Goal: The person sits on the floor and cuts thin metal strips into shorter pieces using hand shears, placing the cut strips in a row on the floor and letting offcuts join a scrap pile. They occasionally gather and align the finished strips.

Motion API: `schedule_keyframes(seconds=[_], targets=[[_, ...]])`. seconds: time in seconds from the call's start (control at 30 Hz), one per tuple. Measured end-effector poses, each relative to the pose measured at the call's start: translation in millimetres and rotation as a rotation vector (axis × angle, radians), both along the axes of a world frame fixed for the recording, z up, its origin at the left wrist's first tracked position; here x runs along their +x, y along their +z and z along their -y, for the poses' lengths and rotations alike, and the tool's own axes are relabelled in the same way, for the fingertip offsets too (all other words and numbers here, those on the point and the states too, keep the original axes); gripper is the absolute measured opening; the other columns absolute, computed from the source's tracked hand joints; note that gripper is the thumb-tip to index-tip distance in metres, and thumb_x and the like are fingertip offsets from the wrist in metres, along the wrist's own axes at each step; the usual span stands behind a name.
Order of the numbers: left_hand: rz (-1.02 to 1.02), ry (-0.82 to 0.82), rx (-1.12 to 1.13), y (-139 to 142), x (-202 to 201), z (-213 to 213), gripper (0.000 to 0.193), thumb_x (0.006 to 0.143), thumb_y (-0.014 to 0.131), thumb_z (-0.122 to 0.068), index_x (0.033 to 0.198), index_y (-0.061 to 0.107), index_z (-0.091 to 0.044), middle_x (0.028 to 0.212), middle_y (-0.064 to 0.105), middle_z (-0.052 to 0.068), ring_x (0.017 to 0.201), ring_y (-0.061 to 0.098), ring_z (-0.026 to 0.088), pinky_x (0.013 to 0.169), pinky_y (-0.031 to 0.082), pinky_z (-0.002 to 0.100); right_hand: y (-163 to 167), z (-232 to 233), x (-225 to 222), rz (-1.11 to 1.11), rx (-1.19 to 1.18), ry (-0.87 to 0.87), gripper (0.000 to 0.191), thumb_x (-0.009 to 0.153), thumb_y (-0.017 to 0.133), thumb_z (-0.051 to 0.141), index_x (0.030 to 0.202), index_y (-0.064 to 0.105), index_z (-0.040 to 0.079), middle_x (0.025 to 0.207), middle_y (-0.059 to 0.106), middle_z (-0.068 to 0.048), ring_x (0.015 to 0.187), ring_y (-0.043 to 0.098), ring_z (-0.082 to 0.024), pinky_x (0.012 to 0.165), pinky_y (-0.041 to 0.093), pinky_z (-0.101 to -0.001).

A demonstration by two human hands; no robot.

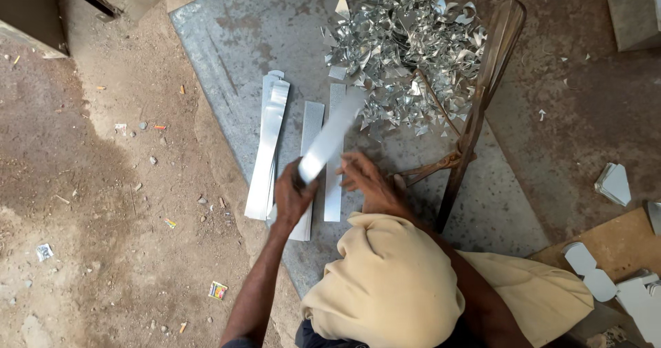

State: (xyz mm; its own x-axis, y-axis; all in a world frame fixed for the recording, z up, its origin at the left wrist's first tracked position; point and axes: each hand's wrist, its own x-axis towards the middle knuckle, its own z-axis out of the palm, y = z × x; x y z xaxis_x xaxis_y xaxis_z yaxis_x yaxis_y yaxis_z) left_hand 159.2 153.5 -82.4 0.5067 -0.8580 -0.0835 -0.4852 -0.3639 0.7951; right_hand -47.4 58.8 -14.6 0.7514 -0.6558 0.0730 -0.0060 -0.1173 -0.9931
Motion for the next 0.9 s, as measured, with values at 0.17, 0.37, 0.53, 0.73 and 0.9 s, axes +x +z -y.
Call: schedule_keyframes(seconds=[0.17,0.37,0.53,0.73,0.9], targets=[[0.262,0.165,-0.1,-18.5,50.7,8.8,0.069,0.079,0.089,-0.016,0.138,0.059,0.005,0.113,0.072,0.024,0.089,0.073,0.032,0.077,0.061,0.042,2.5,-19.6,-12.2,-0.603,-0.35,-0.126,0.023,0.09,0.069,0.03,0.111,0.07,0.021,0.089,0.073,0.001,0.081,0.068,-0.015,0.094,0.031,-0.0479],[0.588,0.215,0.09,-18.0,75.7,15.2,0.087,0.076,0.09,-0.047,0.136,0.056,0.006,0.12,0.06,0.023,0.105,0.061,0.039,0.081,0.058,0.054,-19.7,-29.1,-2.9,-0.579,-0.61,-0.294,0.008,0.09,0.069,0.036,0.091,0.071,0.028,0.077,0.073,0.006,0.072,0.056,-0.02,0.093,0.026,-0.0495],[0.484,0.253,0.374,-8.2,71.2,20.4,0.083,0.074,0.088,-0.052,0.13,0.058,0.001,0.121,0.055,0.022,0.104,0.058,0.039,0.073,0.059,0.05,-20.6,-27.1,-8.5,-0.572,-0.744,-0.245,0.008,0.088,0.071,0.035,0.09,0.07,0.027,0.082,0.073,0.006,0.073,0.056,-0.022,0.087,0.025,-0.0504],[0.489,0.272,0.521,-21.7,71.1,27.7,0.076,0.077,0.087,-0.044,0.135,0.059,-0.004,0.13,0.059,0.022,0.107,0.065,0.041,0.077,0.06,0.051,-12.7,-22.6,-4.1,-0.509,-0.786,-0.254,0.011,0.09,0.069,0.034,0.096,0.068,0.024,0.088,0.072,0.005,0.075,0.057,-0.02,0.09,0.028,-0.0496],[0.626,0.221,0.29,-2.9,72.6,72.5,0.074,0.077,0.086,-0.041,0.135,0.059,-0.004,0.124,0.06,0.021,0.103,0.065,0.04,0.076,0.059,0.05,0.1,-20.5,-12.0,-0.513,-0.65,-0.26,0.017,0.091,0.068,0.034,0.103,0.065,0.022,0.097,0.07,0.003,0.083,0.058,-0.021,0.092,0.032,-0.0479]])
